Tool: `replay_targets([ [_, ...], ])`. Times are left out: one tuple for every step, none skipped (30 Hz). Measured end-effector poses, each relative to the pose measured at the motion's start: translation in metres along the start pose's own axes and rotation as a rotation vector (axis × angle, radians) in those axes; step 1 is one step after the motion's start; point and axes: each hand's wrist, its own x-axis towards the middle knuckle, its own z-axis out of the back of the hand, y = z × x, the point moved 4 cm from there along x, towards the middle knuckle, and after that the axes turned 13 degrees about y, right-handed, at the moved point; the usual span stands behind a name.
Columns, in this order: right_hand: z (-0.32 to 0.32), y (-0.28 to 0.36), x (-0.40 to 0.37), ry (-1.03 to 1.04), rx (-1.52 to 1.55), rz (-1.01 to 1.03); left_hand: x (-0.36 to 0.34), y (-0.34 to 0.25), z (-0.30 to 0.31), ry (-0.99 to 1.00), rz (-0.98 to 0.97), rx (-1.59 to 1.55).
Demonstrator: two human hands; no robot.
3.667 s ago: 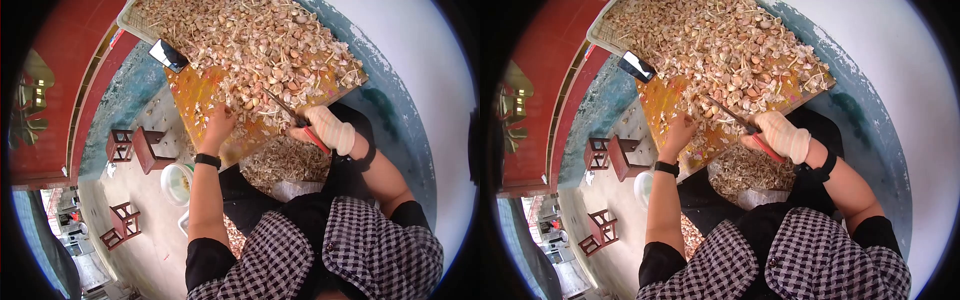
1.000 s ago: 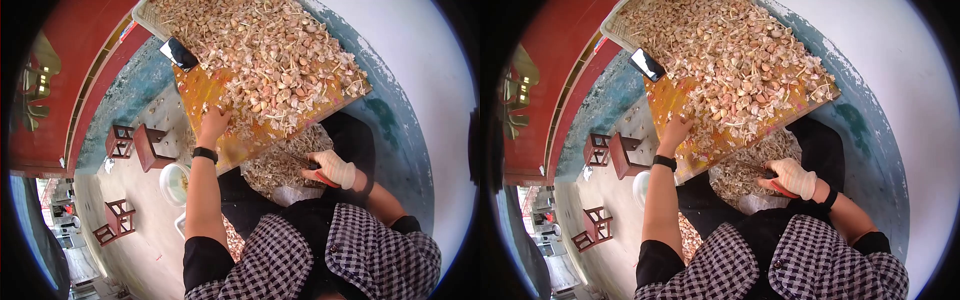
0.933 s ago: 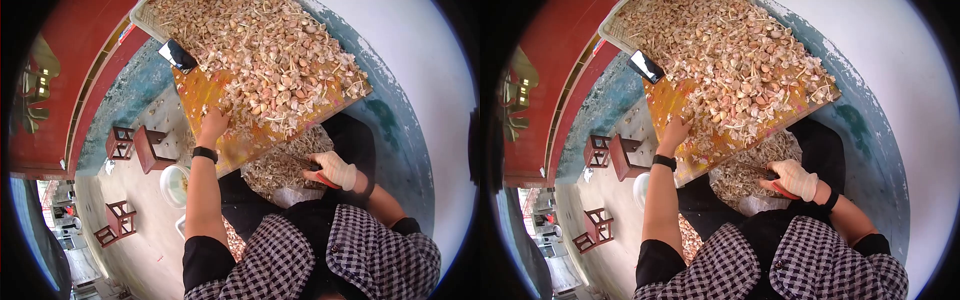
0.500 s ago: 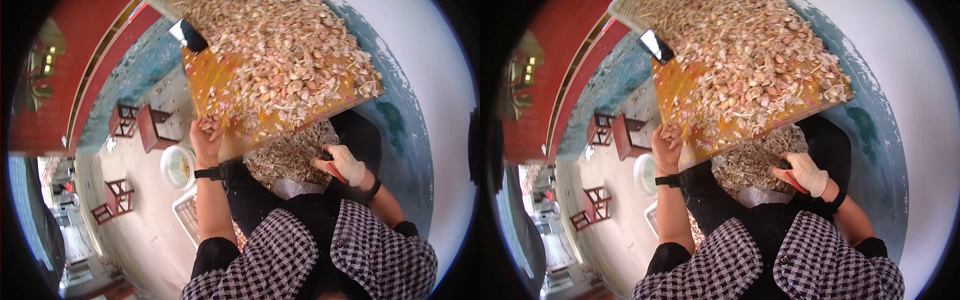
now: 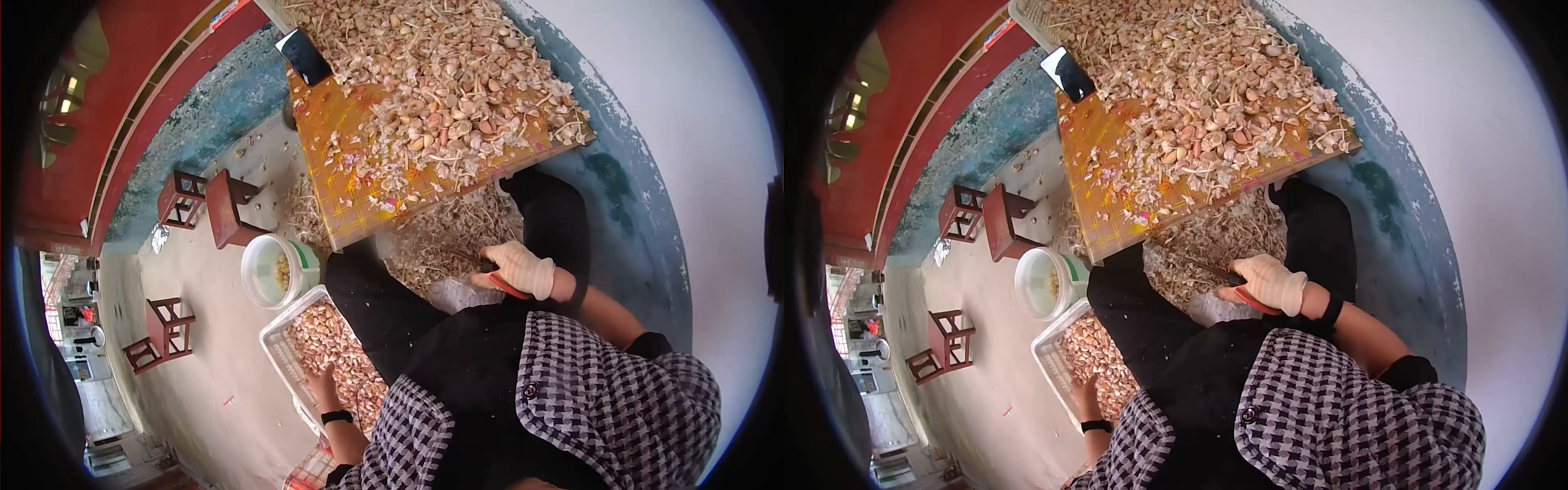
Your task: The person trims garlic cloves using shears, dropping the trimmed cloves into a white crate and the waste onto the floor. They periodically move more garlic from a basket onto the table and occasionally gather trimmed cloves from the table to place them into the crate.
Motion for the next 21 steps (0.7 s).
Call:
replay_targets([
  [-0.001,0.001,-0.001,0.023,0.017,-0.014,0.006,-0.015,0.0,-0.052,-0.065,0.181],
  [-0.001,0.002,-0.002,0.049,0.032,-0.026,0.023,-0.036,-0.002,0.026,-0.186,-0.005],
  [0.0,0.002,-0.002,0.05,0.008,-0.028,0.028,-0.08,-0.004,0.103,-0.308,-0.193],
  [0.001,-0.001,-0.002,0.029,-0.021,-0.019,0.002,-0.156,-0.008,0.059,-0.457,-0.344],
  [0.001,-0.004,-0.003,0.008,-0.046,-0.012,0.004,-0.208,-0.016,0.054,-0.602,-0.263],
  [0.001,-0.008,-0.004,-0.011,-0.067,-0.006,0.005,-0.257,-0.027,0.182,-0.657,-0.259],
  [0.002,-0.013,-0.006,-0.013,-0.028,-0.026,-0.003,-0.309,-0.04,0.276,-0.703,-0.337],
  [0.002,-0.019,-0.008,-0.033,-0.003,-0.021,0.0,-0.354,-0.053,0.272,-0.841,-0.196],
  [0.002,-0.028,-0.01,-0.054,0.024,-0.017,0.003,-0.395,-0.067,0.288,-0.889,-0.136],
  [0.002,-0.033,-0.01,-0.073,0.051,-0.013,0.014,-0.43,-0.084,0.259,-0.955,-0.077],
  [0.008,-0.03,-0.016,-0.077,0.072,-0.039,0.023,-0.461,-0.099,0.23,-1.02,-0.017],
  [0.01,-0.033,-0.018,-0.099,0.068,-0.028,0.026,-0.49,-0.111,0.175,-1.043,0.07],
  [0.011,-0.039,-0.021,-0.12,0.065,-0.018,0.027,-0.513,-0.122,0.12,-1.065,0.156],
  [0.014,-0.044,-0.024,-0.14,0.062,-0.01,0.031,-0.527,-0.133,0.105,-1.091,0.243],
  [0.025,-0.038,-0.029,-0.118,0.017,-0.077,0.037,-0.537,-0.147,0.091,-1.116,0.331],
  [0.029,-0.04,-0.033,-0.136,0.036,-0.088,0.046,-0.543,-0.162,0.078,-1.138,0.421],
  [0.031,-0.043,-0.036,-0.154,0.056,-0.098,0.066,-0.543,-0.178,-0.004,-1.219,0.531],
  [0.034,-0.047,-0.037,-0.173,0.074,-0.105,0.064,-0.546,-0.179,-0.001,-1.196,0.543],
  [0.036,-0.052,-0.036,-0.194,0.085,-0.104,0.061,-0.547,-0.179,0.0,-1.172,0.556],
  [0.036,-0.056,-0.037,-0.215,0.098,-0.103,0.058,-0.547,-0.179,0.003,-1.148,0.571],
  [0.036,-0.061,-0.037,-0.235,0.111,-0.103,0.064,-0.545,-0.179,0.081,-1.072,0.5],
])
